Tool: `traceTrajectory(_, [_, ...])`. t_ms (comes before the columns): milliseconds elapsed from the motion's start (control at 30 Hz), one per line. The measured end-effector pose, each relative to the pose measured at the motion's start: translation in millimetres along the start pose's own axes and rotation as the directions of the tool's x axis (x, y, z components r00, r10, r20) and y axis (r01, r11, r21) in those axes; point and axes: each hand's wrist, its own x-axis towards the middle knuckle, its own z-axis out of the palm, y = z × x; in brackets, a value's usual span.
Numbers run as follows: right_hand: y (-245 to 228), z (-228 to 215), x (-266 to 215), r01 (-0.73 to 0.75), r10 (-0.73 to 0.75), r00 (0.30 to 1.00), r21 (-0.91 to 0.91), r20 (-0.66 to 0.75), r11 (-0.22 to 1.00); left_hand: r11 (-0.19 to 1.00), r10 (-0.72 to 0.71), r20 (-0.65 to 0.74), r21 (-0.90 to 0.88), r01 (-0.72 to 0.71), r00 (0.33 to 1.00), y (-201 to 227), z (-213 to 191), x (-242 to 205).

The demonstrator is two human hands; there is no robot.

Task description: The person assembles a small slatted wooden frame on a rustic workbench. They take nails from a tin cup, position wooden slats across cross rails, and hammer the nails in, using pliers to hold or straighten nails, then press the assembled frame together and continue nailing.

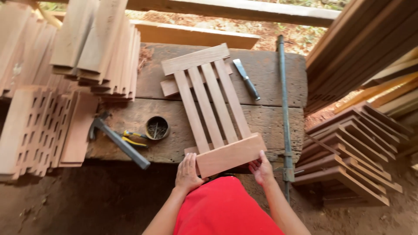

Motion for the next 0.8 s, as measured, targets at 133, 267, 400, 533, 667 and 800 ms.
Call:
traceTrajectory(133, [5,-8,0,0.075,-0.076,0.996,0.039,0.035,0.996,0.999,0.026,0.025,0.046,-0.027,0.999,-9,15,-3])
traceTrajectory(267, [3,-7,-2,0.073,-0.074,0.996,0.039,0.04,0.997,0.998,-0.008,0.049,0.058,0.005,0.999,-9,18,-2])
traceTrajectory(400, [3,-4,-7,0.074,-0.075,0.996,0.031,0.043,0.997,0.997,-0.024,0.066,0.08,0.019,0.998,-11,22,-4])
traceTrajectory(533, [2,-3,-9,0.073,-0.075,0.996,0.028,0.052,0.997,0.996,-0.038,0.084,0.079,0.032,0.996,-10,21,-3])
traceTrajectory(667, [1,1,-14,0.07,-0.07,0.997,0.011,0.036,0.998,0.996,-0.033,0.081,0.086,0.026,0.996,-10,20,-3])
traceTrajectory(800, [0,1,-16,0.068,-0.068,0.997,0.015,0.035,0.998,0.996,-0.033,0.071,0.088,0.027,0.997,-7,17,-3])
